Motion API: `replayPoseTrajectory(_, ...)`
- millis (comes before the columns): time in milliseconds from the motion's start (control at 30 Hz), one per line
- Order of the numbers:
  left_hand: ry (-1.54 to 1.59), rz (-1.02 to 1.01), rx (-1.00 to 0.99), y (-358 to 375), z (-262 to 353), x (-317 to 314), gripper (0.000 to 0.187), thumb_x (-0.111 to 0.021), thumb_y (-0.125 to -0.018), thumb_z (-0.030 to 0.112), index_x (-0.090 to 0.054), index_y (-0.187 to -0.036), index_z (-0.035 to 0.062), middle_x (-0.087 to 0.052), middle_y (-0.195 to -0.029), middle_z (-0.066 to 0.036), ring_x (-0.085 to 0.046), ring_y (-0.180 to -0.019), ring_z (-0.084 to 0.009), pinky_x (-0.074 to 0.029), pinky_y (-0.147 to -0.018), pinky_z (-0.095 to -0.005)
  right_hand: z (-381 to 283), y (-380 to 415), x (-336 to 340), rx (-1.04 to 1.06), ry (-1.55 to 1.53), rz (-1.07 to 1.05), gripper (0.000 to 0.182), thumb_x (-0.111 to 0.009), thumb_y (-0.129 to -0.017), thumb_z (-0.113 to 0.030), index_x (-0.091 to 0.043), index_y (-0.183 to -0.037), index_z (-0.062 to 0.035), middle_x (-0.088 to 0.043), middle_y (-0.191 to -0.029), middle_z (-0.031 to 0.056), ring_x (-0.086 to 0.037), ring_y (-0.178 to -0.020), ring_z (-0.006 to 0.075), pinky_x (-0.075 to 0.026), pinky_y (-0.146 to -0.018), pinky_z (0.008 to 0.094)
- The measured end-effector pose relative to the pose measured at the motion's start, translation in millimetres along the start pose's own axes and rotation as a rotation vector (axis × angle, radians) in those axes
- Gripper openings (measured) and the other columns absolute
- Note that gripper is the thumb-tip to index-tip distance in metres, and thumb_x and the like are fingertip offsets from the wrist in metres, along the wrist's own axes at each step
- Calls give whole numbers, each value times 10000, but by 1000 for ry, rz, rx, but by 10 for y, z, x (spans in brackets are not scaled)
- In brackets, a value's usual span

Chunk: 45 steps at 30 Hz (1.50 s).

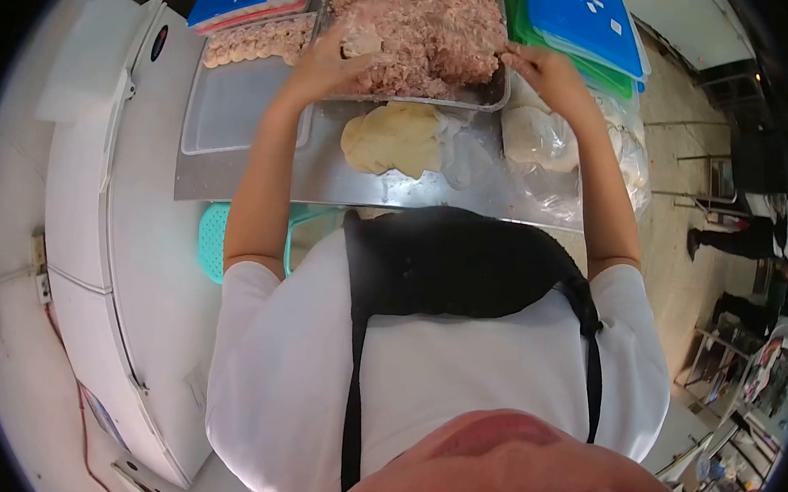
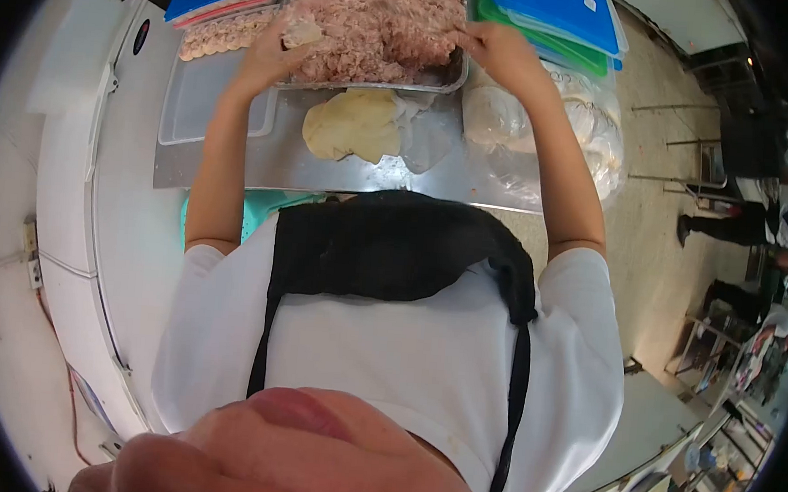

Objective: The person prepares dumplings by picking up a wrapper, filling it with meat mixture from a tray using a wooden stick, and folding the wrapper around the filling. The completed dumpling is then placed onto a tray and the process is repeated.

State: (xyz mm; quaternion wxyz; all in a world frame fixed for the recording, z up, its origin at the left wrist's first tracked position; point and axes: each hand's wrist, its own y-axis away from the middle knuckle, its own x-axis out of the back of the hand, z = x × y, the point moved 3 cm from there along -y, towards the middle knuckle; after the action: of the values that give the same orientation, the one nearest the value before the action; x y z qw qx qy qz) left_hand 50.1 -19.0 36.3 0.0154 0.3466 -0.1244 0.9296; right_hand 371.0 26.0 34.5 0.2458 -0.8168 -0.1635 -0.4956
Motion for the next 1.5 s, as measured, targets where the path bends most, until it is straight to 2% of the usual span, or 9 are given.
replayPoseTrajectory(167, 99, -95, -232, -7, 137, 200, 521, -743, -740, 266, -570, -1173, 35, -620, -1133, -116, -593, -1039, -231, -470, -878, -319, -959, 32, 138, 220, -311, -27, 230, -594, -891, -226, -661, -1007, -39, -650, -882, 136, -627, -833, 271, -467, -706, 307)
replayPoseTrajectory(267, 46, -162, -267, 45, 154, 348, 413, -742, -747, 230, -608, -1086, 36, -632, -1112, -95, -612, -965, -191, -492, -816, -301, -1214, -82, 34, 160, -150, -179, 227, -604, -884, -237, -660, -997, -48, -628, -834, 133, -612, -785, 276, -461, -682, 326)
replayPoseTrajectory(400, 173, -204, -180, 76, -172, 570, 347, -744, -757, 201, -615, -1033, 36, -652, -1009, -51, -616, -844, -150, -508, -719, -289, -1706, -98, 164, 175, 208, 110, 195, -609, -866, -231, -668, -963, -73, -605, -837, 116, -580, -764, 321, -461, -653, 372)
replayPoseTrajectory(500, 42, -42, -471, 98, -344, 726, 389, -743, -755, 296, -613, -1022, 45, -657, -879, -63, -637, -767, -195, -507, -727, -318, -1829, -158, -64, 176, 222, 103, 188, -600, -867, -227, -661, -992, -100, -586, -817, 109, -579, -768, 319, -464, -644, 390)
replayPoseTrajectory(600, 355, -318, -42, 207, -511, 865, 414, -741, -762, 297, -595, -1062, 51, -646, -900, -60, -636, -720, -155, -511, -627, -290, -2072, -236, 95, 158, 178, 140, 196, -582, -869, -241, -662, -977, -98, -617, -822, 111, -602, -763, 329, -483, -654, 403)
replayPoseTrajectory(900, 256, -208, -1, 449, -1016, 1178, 470, -770, -748, 269, -583, -1128, 66, -628, -896, -38, -578, -701, -94, -488, -607, -244, -2380, -282, -533, -3, -83, 37, 286, -567, -903, -287, -646, -1062, -62, -646, -930, 161, -609, -852, 323, -480, -753, 353)
replayPoseTrajectory(1100, 39, -276, -57, 525, -2174, 1082, 505, -771, -708, 255, -583, -1139, 71, -611, -974, -78, -603, -812, -164, -491, -699, -284, -2009, 299, -716, -338, -498, 149, 321, -577, -921, -258, -630, -1114, -7, -656, -917, 61, -572, -829, 112, -454, -764, 244)
replayPoseTrajectory(1300, -146, -112, -80, 363, -2268, 740, 611, -702, -730, 294, -487, -1250, 59, -606, -1052, -210, -591, -957, -365, -475, -800, -419, -1950, 775, -638, -602, -617, 194, 340, -594, -915, -243, -623, -1156, -5, -535, -754, -29, -425, -681, 58, -385, -619, 206)
replayPoseTrajectory(1500, -300, 135, 55, 49, -2381, 523, 729, -699, -743, 263, -361, -1309, -49, -591, -1088, -248, -575, -1004, -388, -472, -818, -429, -1901, 967, -608, -701, -635, 225, 342, -588, -919, -243, -620, -1165, -7, -478, -679, -41, -401, -618, 39, -325, -541, 185)
